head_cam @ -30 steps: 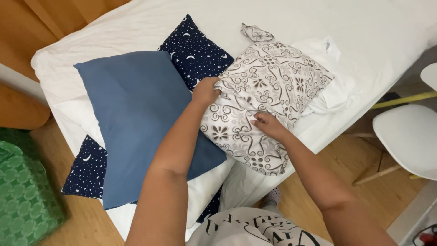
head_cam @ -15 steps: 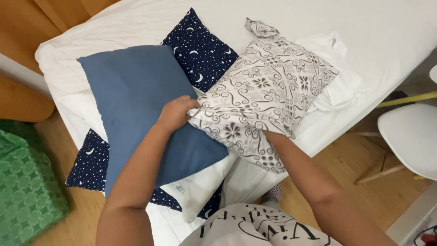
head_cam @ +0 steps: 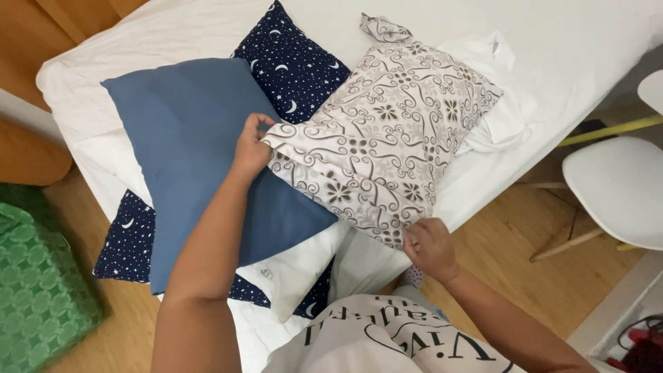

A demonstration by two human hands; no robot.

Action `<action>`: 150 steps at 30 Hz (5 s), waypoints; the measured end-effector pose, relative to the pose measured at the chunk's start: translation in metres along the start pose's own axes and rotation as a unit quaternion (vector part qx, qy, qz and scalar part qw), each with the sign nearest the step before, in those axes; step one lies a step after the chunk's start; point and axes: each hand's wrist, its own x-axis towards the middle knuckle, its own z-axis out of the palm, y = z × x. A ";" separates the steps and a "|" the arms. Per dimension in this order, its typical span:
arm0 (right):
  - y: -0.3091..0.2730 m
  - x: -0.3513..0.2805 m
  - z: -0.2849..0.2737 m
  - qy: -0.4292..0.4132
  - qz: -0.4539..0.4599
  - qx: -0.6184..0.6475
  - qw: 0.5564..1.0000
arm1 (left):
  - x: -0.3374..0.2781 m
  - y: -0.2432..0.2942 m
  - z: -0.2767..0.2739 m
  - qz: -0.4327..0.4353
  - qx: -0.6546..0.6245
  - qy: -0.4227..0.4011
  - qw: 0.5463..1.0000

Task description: The person puts a pillow into a patterned pillowcase on a bed. They insert the pillow, pull the fabric over the corners, and smooth the case to fit the pillow.

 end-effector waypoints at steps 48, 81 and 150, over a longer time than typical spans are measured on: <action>0.025 0.039 0.058 -0.050 0.074 0.107 0.990 | -0.023 0.030 0.019 0.121 0.238 0.352 0.897; 0.141 0.085 -0.116 0.183 0.341 0.132 0.913 | -0.057 0.072 0.266 0.055 -0.310 -0.267 0.911; 0.744 0.138 0.031 -0.501 0.117 0.131 0.848 | 0.244 0.100 0.635 -0.290 0.435 -0.194 0.830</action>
